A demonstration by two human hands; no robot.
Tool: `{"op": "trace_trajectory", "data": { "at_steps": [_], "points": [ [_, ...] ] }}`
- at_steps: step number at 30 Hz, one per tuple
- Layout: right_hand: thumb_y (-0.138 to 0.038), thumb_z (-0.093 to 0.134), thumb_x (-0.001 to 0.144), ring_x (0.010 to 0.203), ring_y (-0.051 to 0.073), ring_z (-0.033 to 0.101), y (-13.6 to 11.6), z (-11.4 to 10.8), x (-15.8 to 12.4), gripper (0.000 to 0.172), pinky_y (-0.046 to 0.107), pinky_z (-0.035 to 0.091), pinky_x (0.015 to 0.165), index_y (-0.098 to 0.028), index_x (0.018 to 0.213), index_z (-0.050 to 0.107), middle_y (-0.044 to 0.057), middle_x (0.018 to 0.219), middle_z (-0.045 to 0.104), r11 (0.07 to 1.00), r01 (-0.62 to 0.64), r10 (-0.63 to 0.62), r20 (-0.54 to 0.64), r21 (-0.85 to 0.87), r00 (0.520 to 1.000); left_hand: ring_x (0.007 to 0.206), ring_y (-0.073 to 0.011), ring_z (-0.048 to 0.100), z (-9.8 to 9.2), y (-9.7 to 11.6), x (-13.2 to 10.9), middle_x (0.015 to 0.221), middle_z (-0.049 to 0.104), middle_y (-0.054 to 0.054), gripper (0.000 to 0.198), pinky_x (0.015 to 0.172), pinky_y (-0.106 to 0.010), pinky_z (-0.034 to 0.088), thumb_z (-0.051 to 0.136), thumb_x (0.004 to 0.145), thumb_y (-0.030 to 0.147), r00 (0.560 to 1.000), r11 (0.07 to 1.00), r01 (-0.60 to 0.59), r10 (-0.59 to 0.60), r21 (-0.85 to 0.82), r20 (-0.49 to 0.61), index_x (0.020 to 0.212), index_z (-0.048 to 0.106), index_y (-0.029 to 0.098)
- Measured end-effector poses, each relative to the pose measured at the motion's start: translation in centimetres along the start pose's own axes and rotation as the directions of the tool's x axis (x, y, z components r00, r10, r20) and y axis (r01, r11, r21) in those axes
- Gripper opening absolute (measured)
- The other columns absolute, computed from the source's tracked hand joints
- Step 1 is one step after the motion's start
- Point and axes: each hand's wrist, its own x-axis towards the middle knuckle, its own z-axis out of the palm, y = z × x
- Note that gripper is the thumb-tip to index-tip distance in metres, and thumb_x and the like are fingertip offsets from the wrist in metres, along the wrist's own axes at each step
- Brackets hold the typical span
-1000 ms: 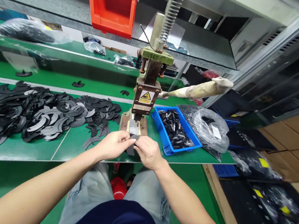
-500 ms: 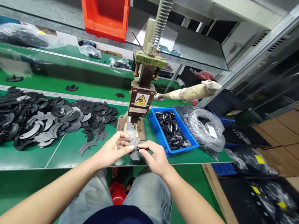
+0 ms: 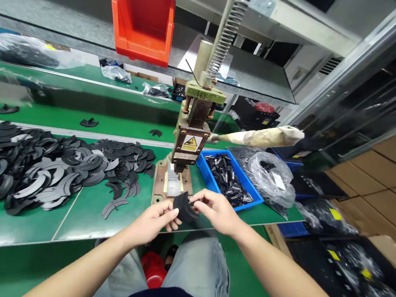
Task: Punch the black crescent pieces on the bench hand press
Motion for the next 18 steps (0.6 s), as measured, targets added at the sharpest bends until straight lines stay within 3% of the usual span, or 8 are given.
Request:
{"op": "trace_trajectory", "data": {
  "at_steps": [2, 5, 9, 11, 14, 18],
  "points": [
    [-0.037, 0.062, 0.098, 0.074, 0.015, 0.073, 0.5, -1.4, 1.4, 0.022, 0.03, 0.062, 0.072, -0.021, 0.105, 0.074, 0.002, 0.086, 0.078, 0.996, -0.045, 0.042, -0.03, -0.079, 0.999, 0.076, -0.0168, 0.065, -0.6, -1.1, -0.4, 0.088, 0.072, -0.004, 0.045, 0.07, -0.029, 0.051, 0.058, 0.101, 0.064, 0.999, 0.98, -0.007, 0.016, 0.199, -0.043, 0.095, 0.065, 0.02],
    [-0.034, 0.059, 0.095, 0.071, 0.016, 0.073, 1.7, -4.4, 4.8, 0.022, 0.029, 0.06, 0.067, -0.02, 0.103, 0.074, 0.002, 0.083, 0.078, 0.964, -0.1, 0.072, -0.118, -0.248, 0.99, 0.075, -0.018, 0.063, -1.1, -3.3, -1.0, 0.084, 0.069, -0.002, 0.038, 0.069, -0.03, 0.048, 0.05, 0.107, 0.053, 0.995, 0.878, -0.065, 0.094, 0.475, -0.037, 0.092, 0.066, 0.022],
    [-0.028, 0.06, 0.092, 0.086, 0.02, 0.073, 2.5, -9.1, 11.7, 0.018, 0.035, 0.059, 0.085, -0.02, 0.098, 0.075, 0.006, 0.094, 0.08, 0.874, -0.188, 0.064, -0.276, -0.448, 0.959, 0.075, -0.022, 0.063, -0.9, -5.7, -1.5, 0.079, 0.068, -0.004, 0.029, 0.071, -0.035, 0.046, 0.053, 0.106, 0.042, 0.95, 0.63, -0.279, 0.293, 0.725, 0.11, 0.087, 0.065, 0.024],
    [-0.026, 0.059, 0.093, 0.1, 0.023, 0.071, 2.3, -11.0, 15.7, 0.02, 0.037, 0.056, 0.096, -0.019, 0.101, 0.075, 0.01, 0.104, 0.079, 0.813, -0.234, 0.047, -0.341, -0.533, 0.939, 0.072, -0.023, 0.062, -0.6, -6.3, -1.5, 0.076, 0.066, -0.004, 0.026, 0.069, -0.036, 0.043, 0.056, 0.104, 0.04, 0.921, 0.526, -0.331, 0.359, 0.784, 0.149, 0.084, 0.062, 0.024],
    [-0.025, 0.063, 0.092, 0.11, 0.025, 0.068, 1.4, -12.6, 20.8, 0.024, 0.036, 0.052, 0.102, -0.018, 0.112, 0.074, 0.011, 0.113, 0.078, 0.733, -0.274, 0.028, -0.375, -0.623, 0.927, 0.071, -0.0231, 0.06, -0.5, -6.5, -1.5, 0.076, 0.065, -0.003, 0.025, 0.068, -0.037, 0.041, 0.055, 0.105, 0.036, 0.906, 0.454, -0.341, 0.392, 0.823, 0.16, 0.083, 0.059, 0.024],
    [-0.03, 0.065, 0.093, 0.107, 0.024, 0.068, 1.2, -13.0, 23.6, 0.032, 0.034, 0.052, 0.098, -0.02, 0.122, 0.072, 0.009, 0.115, 0.078, 0.672, -0.267, 0.008, -0.354, -0.691, 0.935, 0.072, -0.0231, 0.06, -0.6, -6.6, -1.5, 0.077, 0.064, -0.003, 0.024, 0.07, -0.037, 0.042, 0.053, 0.106, 0.034, 0.915, 0.41, -0.337, 0.354, 0.848, 0.193, 0.085, 0.058, 0.024]
  ]
}}
